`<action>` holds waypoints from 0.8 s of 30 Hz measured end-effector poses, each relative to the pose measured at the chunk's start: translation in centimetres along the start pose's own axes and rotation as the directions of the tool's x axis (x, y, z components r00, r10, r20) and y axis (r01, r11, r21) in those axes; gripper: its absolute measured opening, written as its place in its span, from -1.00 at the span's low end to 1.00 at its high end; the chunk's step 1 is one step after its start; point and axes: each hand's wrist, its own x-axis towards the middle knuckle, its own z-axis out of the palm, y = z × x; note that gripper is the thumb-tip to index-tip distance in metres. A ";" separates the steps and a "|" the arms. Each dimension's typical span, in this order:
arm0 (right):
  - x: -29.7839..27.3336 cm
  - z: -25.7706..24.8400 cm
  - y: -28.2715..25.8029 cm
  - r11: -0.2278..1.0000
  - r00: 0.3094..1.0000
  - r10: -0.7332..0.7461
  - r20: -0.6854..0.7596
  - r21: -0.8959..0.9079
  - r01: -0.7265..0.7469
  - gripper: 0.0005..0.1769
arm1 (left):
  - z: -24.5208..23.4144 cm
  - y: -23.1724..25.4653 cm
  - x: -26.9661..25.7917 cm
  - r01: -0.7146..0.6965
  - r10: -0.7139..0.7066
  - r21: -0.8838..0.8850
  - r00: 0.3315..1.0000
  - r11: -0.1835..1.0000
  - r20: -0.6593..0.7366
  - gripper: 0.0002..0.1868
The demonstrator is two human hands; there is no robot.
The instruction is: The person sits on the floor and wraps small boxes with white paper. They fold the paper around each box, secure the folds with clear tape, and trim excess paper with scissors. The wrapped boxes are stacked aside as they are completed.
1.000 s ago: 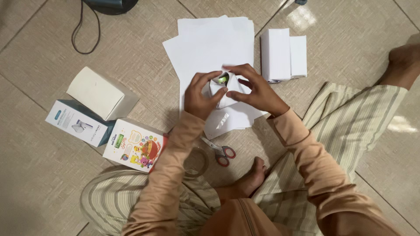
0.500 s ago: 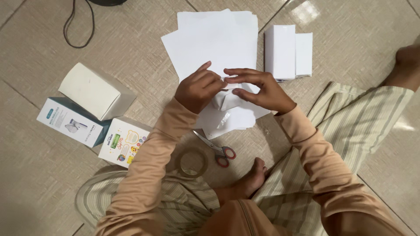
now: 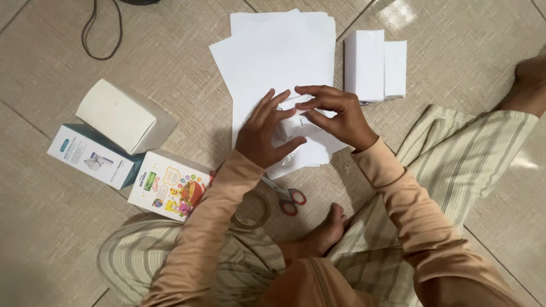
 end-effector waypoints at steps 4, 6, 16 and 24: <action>-0.4 -0.4 0.4 0.999 0.998 0.031 0.051 0.032 -0.033 -0.76 | 1.0 -1.7 -0.4 -0.025 0.028 -0.126 0.999 0.992 0.026 -0.33; -0.2 -0.7 0.7 0.994 0.995 0.061 0.079 0.080 -0.068 -0.75 | 1.1 -2.5 -0.4 -0.072 0.072 -0.114 0.997 0.991 -0.003 -0.29; -2.9 0.8 0.4 0.993 1.000 0.004 0.021 0.119 -0.007 -0.87 | 2.1 -2.6 -0.6 -0.104 0.098 -0.150 0.994 0.983 -0.050 -0.34; -2.2 3.0 0.7 0.973 0.988 0.094 -0.124 0.220 -0.065 -0.87 | 1.9 -2.8 -0.2 -0.105 0.103 -0.130 0.994 0.986 -0.025 -0.38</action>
